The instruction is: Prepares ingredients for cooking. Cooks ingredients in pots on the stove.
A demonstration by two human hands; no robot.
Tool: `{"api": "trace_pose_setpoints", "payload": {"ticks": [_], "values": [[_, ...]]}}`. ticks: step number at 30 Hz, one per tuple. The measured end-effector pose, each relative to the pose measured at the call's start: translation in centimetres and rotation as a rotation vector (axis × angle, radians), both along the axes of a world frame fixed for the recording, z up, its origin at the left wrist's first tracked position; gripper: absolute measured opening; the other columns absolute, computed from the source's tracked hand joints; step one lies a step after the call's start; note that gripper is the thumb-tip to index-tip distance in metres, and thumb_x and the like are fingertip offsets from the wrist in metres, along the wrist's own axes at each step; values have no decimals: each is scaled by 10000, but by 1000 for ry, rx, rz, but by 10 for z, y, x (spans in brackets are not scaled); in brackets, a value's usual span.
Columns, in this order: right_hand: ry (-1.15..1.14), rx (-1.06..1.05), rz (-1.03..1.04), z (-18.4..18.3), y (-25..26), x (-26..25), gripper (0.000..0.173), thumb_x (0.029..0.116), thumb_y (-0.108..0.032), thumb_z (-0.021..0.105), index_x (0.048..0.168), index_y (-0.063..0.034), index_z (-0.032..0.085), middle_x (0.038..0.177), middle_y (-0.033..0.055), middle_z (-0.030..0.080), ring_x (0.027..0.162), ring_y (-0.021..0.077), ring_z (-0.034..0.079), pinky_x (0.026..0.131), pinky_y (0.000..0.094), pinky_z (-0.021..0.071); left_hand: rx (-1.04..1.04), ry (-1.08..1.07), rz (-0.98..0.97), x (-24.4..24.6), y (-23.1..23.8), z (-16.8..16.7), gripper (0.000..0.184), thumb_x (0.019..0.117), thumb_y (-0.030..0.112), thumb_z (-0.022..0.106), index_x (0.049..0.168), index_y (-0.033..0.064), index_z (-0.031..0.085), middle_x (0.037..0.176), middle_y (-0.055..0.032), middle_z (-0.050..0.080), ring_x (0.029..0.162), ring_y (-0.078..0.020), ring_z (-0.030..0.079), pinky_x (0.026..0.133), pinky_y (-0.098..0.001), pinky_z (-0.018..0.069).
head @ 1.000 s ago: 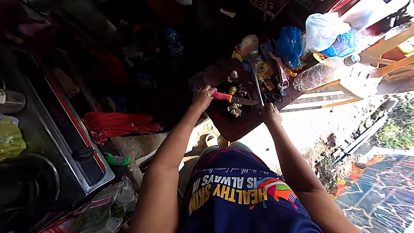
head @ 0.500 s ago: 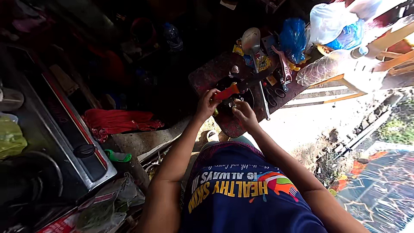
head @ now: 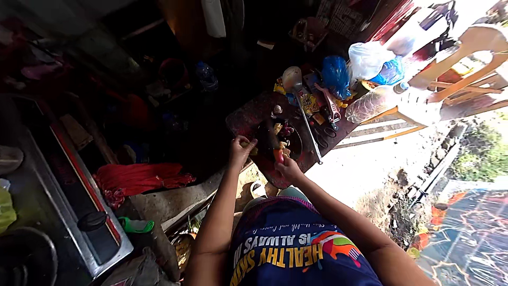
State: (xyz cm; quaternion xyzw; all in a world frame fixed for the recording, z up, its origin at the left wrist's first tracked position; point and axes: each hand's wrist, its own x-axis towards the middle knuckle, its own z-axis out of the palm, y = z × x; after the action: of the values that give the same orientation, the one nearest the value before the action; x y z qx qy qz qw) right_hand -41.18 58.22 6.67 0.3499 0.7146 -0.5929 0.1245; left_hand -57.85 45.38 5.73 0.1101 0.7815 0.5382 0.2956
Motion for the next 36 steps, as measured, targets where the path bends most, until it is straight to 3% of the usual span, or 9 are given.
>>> {"api": "trace_pose_setpoints", "payload": {"ticks": [2,4,6,9,18,25,28,31,36], "values": [[-97,62,163,1,-2,9,368,1031,-119,548,1329,98,539,1190,304,641,1098,387,648,992,537,487,109,-191,70,-7,-4,5,304,1030,168,624,1228,-34,512,1028,-157,632,853,-176,648,802,-353,560],[-175,21,224,-2,-2,19,354,1062,-185,526,1327,50,526,1112,252,642,909,322,679,841,488,553,140,-318,114,-15,-8,9,346,1041,88,566,1335,-10,411,1062,-159,588,854,-178,607,785,-336,529],[-245,-53,216,-6,-1,26,374,1084,-249,513,1341,23,507,1051,218,644,729,269,688,701,433,595,96,-317,153,-21,-11,5,506,988,16,612,1409,0,331,1119,-174,557,887,-199,587,790,-354,518],[-278,-83,205,-6,5,34,407,1076,-254,549,1370,25,521,1091,233,659,718,262,698,691,416,604,88,-247,176,-24,-9,-3,643,901,-22,711,1397,-24,302,1094,-172,539,879,-189,593,791,-348,536],[-236,138,151,-16,26,51,396,1061,-298,594,1244,54,604,1061,251,678,867,336,701,840,501,569,174,-150,165,-18,0,-7,520,856,-25,773,1259,-54,445,1022,-131,553,829,-149,609,762,-302,563],[-243,226,70,-20,29,57,411,1047,-301,619,1280,37,595,1053,273,690,912,405,703,868,591,544,93,-48,-33,-10,10,-16,546,817,10,817,1270,-56,519,1076,-186,601,923,-222,629,832,-394,572],[-205,115,-4,-7,22,52,562,1002,-285,702,1413,5,450,1022,241,678,724,290,696,694,459,592,77,66,-169,-3,23,-26,489,819,45,830,1241,-46,598,1149,-217,644,1024,-266,648,908,-416,551],[-135,-44,-119,1,13,47,573,984,-125,697,1425,-24,346,919,189,629,529,181,599,516,339,544,12,178,-187,3,31,-26,454,834,82,838,1245,-9,669,1266,-238,617,1154,-334,600,1003,-444,498],[-39,40,-50,9,6,40,328,1086,-207,526,1327,15,524,941,183,652,655,227,663,625,396,586,-141,289,-211,10,32,-11,449,879,66,789,1289,-47,648,1276,-263,629,1180,-355,622,1049,-447,487]]}}
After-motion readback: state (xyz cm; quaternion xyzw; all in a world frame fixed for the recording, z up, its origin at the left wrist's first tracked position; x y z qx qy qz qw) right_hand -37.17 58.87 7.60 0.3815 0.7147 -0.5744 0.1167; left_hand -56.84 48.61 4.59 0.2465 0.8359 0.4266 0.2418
